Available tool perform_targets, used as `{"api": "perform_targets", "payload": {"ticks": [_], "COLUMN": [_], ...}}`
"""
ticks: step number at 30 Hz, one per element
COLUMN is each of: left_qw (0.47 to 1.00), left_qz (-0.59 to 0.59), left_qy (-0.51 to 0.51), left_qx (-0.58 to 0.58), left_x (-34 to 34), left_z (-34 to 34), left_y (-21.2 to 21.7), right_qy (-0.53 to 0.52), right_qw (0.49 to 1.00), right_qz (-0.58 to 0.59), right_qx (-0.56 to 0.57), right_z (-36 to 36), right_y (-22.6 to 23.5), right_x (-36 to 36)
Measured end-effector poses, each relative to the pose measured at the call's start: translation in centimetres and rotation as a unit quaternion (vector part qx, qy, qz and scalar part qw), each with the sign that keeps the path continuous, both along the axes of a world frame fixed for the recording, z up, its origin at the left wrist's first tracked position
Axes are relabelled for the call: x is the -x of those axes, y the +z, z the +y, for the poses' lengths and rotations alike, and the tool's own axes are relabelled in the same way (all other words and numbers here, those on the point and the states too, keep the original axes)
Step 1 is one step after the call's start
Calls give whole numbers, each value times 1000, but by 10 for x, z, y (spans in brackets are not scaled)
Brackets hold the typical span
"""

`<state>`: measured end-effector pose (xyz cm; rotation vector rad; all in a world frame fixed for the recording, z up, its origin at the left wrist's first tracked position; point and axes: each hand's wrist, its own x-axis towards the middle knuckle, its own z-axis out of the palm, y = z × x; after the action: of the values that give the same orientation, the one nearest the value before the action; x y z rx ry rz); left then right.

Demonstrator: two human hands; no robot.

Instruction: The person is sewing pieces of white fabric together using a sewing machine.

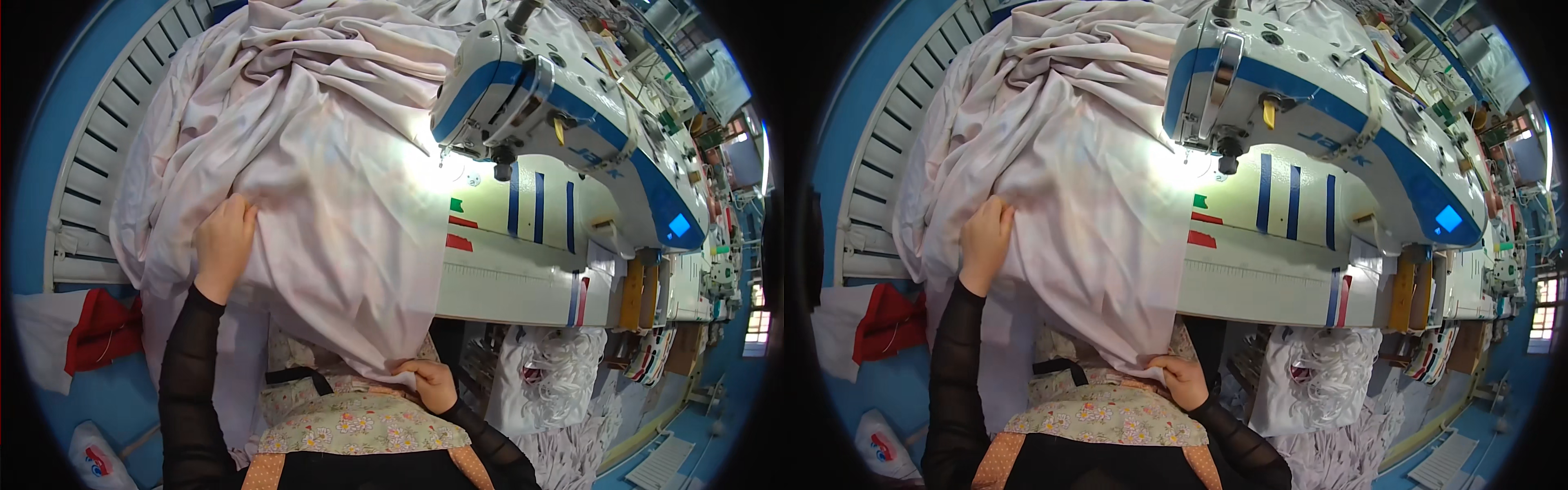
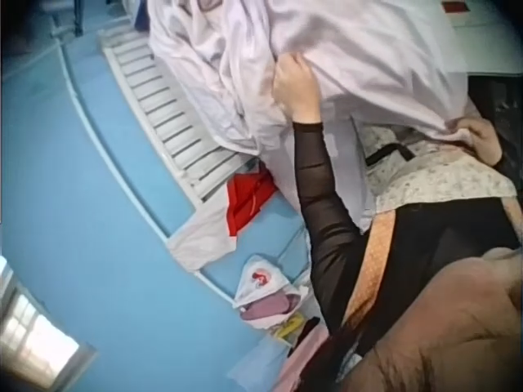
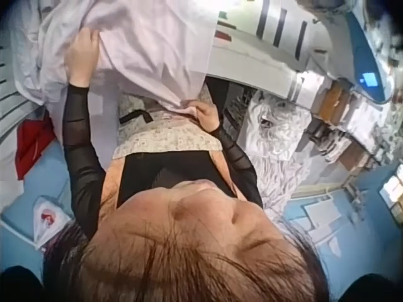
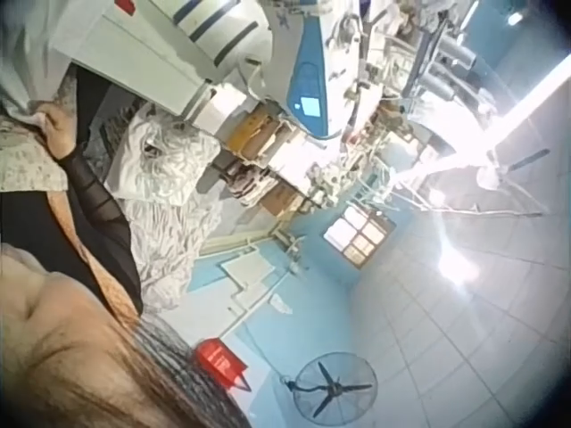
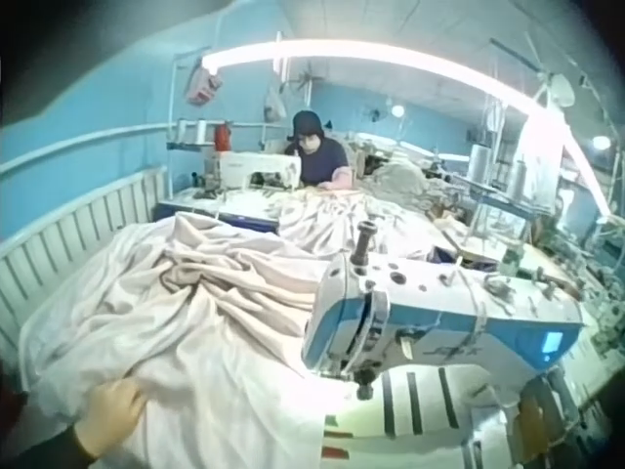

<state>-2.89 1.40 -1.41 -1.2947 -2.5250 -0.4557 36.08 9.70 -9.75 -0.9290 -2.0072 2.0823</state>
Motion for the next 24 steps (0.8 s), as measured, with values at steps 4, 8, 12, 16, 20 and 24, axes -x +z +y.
{"api": "perform_targets", "payload": {"ticks": [4,8,12,16,20,24], "left_qw": [999,999,999,999,995,998], "left_qz": [-4,-1,7,21,66,48], "left_qy": [-17,-28,-24,-33,-70,-42], "left_qx": [27,34,30,16,-26,7], "left_x": [13,29,46,61,75,83], "left_z": [13,30,48,67,88,104], "left_y": [9,6,-4,-7,-3,-4], "right_qy": [26,17,29,42,70,77], "right_qw": [998,996,993,985,967,943], "right_qz": [9,38,64,93,144,194], "right_qx": [-50,-84,-99,-137,-196,-260], "right_z": [16,28,39,48,58,65], "right_y": [12,15,19,32,46,57], "right_x": [18,30,37,49,56,62]}}
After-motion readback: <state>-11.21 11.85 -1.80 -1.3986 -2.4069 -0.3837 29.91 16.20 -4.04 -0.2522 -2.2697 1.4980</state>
